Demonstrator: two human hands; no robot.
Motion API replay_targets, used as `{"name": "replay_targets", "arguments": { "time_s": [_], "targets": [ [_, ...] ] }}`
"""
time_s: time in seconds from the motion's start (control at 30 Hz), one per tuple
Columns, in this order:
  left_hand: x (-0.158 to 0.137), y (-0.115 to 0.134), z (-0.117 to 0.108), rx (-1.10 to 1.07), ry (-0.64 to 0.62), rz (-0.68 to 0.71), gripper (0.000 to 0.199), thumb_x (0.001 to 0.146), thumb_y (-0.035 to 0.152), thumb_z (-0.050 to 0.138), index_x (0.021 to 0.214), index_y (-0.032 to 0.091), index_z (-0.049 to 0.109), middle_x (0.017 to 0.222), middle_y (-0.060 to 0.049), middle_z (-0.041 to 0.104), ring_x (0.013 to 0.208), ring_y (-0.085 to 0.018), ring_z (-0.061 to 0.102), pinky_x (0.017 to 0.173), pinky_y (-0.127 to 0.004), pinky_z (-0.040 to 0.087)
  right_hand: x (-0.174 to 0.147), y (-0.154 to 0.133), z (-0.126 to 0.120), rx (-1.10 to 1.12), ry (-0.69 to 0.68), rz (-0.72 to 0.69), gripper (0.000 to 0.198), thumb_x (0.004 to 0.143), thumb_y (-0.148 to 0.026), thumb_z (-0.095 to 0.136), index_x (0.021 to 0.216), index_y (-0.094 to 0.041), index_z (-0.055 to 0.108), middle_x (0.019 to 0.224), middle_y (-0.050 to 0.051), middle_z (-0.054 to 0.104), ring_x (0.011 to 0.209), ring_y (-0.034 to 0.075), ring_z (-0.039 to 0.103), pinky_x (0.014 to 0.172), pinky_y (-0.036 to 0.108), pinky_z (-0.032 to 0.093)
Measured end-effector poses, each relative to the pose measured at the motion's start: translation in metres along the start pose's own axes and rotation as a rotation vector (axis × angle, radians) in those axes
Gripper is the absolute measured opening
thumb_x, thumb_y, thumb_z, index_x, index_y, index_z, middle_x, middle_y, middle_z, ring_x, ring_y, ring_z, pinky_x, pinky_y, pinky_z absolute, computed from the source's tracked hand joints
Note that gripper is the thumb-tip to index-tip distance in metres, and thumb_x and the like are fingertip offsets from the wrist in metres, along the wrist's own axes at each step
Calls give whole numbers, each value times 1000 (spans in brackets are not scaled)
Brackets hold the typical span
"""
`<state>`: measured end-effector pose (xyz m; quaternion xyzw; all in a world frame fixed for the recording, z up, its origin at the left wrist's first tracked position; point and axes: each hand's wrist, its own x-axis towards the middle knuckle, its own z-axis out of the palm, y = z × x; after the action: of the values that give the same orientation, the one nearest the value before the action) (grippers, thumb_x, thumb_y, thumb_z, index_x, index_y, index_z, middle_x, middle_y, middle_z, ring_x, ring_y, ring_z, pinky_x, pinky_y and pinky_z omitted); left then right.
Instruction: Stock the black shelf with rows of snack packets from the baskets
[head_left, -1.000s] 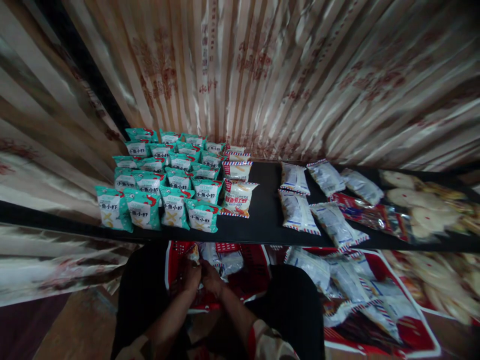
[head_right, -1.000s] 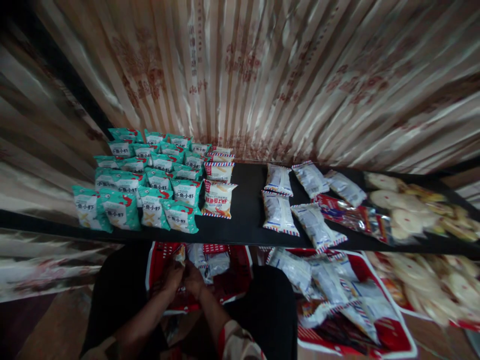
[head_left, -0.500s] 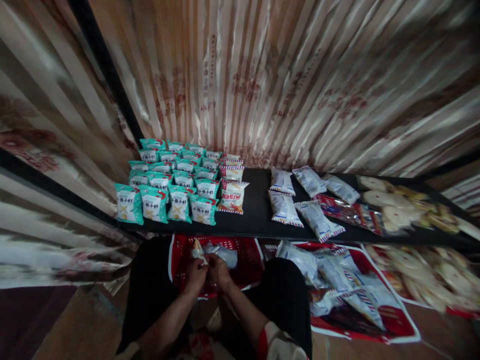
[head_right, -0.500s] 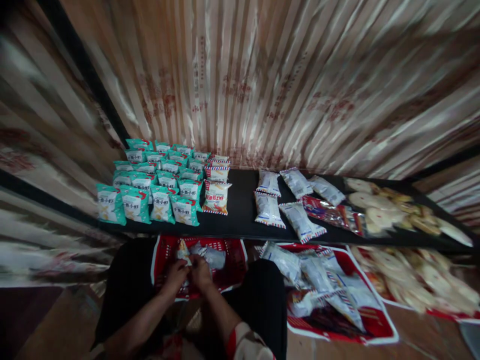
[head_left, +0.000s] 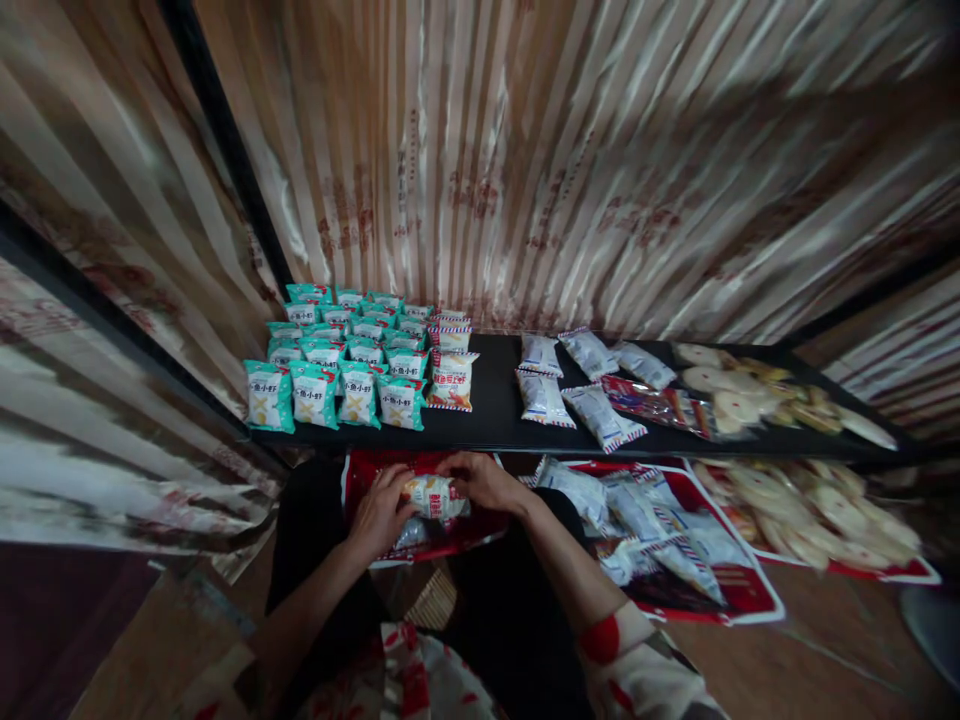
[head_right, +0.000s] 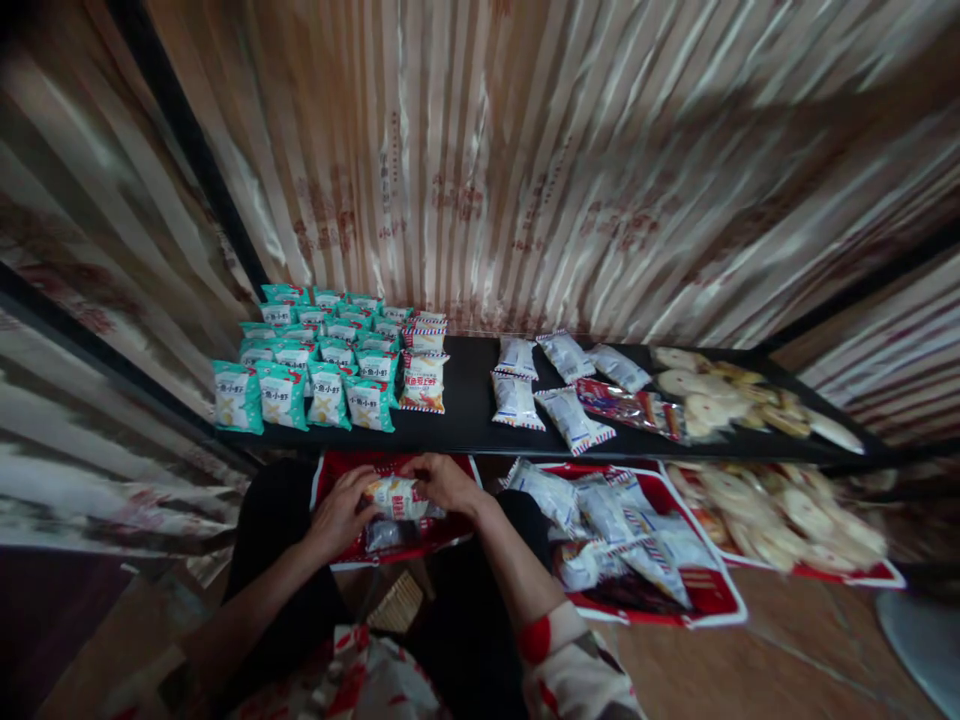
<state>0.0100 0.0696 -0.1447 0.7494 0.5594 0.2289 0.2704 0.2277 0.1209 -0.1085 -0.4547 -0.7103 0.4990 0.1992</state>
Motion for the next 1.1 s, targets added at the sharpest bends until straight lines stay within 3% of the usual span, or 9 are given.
{"name": "replay_targets", "arguments": {
  "time_s": [0.13, 0.27, 0.4, 0.47, 0.6, 0.67, 0.8, 0.93, 1.1],
  "targets": [
    [-4, 11, -5, -140, -12, -123, 29, 74, 18, 56, 103, 19, 59, 103, -7, 62, 96, -20, 60, 88, -36, 47, -6, -11, -9, 64, 143, -34, 29, 73, -21, 55, 99, -19, 67, 94, 3, 68, 83, 17, 63, 77, 30, 51],
    [-5, 13, -5, -330, 111, -220, 24, 70, 22, 59, 94, 19, 60, 95, -5, 64, 91, -20, 61, 85, -33, 46, -13, -12, -8, 155, 461, -40, 53, 71, -35, 67, 121, -22, 55, 116, 8, 62, 106, 22, 59, 92, 38, 46],
    [1, 11, 0, -494, 188, -308, 28, 71, 31, 58, 95, 17, 59, 89, -6, 66, 80, -19, 63, 73, -30, 48, -22, -6, 0, 305, 705, 40, 67, 67, -45, 70, 127, -21, 48, 119, 12, 60, 112, 25, 56, 96, 43, 44],
    [5, 15, 5, -587, 222, -344, 32, 69, 36, 60, 94, 16, 60, 85, -5, 67, 75, -19, 63, 69, -29, 48, -28, -3, 6, 398, 702, 95, 71, 65, -48, 72, 126, -21, 48, 116, 11, 62, 109, 26, 58, 96, 44, 45],
    [16, 35, 17, -773, 257, -382, 38, 65, 41, 64, 93, 16, 60, 82, -4, 68, 73, -18, 63, 68, -28, 49, -39, -5, 18, 584, 440, 79, 62, 66, -49, 72, 119, -23, 53, 107, 7, 67, 102, 27, 62, 90, 44, 49],
    [21, 47, 25, -814, 250, -384, 40, 66, 42, 64, 95, 16, 60, 83, -4, 67, 75, -18, 63, 69, -28, 49, -43, -8, 21, 620, 384, 81, 56, 67, -50, 71, 113, -21, 56, 103, 7, 69, 99, 27, 64, 90, 44, 49],
    [33, 63, 37, -781, 220, -352, 36, 71, 40, 60, 99, 16, 58, 89, -5, 67, 79, -18, 63, 72, -28, 49, -48, -7, 15, 594, 455, 110, 51, 67, -52, 70, 105, -19, 60, 103, 8, 69, 98, 28, 64, 91, 44, 48],
    [46, 69, 44, -602, 208, -294, 35, 75, 34, 57, 105, 16, 58, 102, -9, 65, 93, -21, 62, 82, -33, 49, -42, 3, 1, 519, 567, 121, 49, 67, -49, 70, 104, -19, 60, 103, 9, 69, 97, 28, 64, 89, 43, 48],
    [56, 68, 49, -379, 306, -181, 44, 83, 24, 46, 126, 17, 45, 133, -14, 46, 122, -23, 46, 97, -42, 44, -17, 7, -18, 289, 693, 105, 43, 72, -43, 65, 107, -18, 58, 104, 9, 69, 96, 27, 63, 88, 42, 48]
  ]
}}
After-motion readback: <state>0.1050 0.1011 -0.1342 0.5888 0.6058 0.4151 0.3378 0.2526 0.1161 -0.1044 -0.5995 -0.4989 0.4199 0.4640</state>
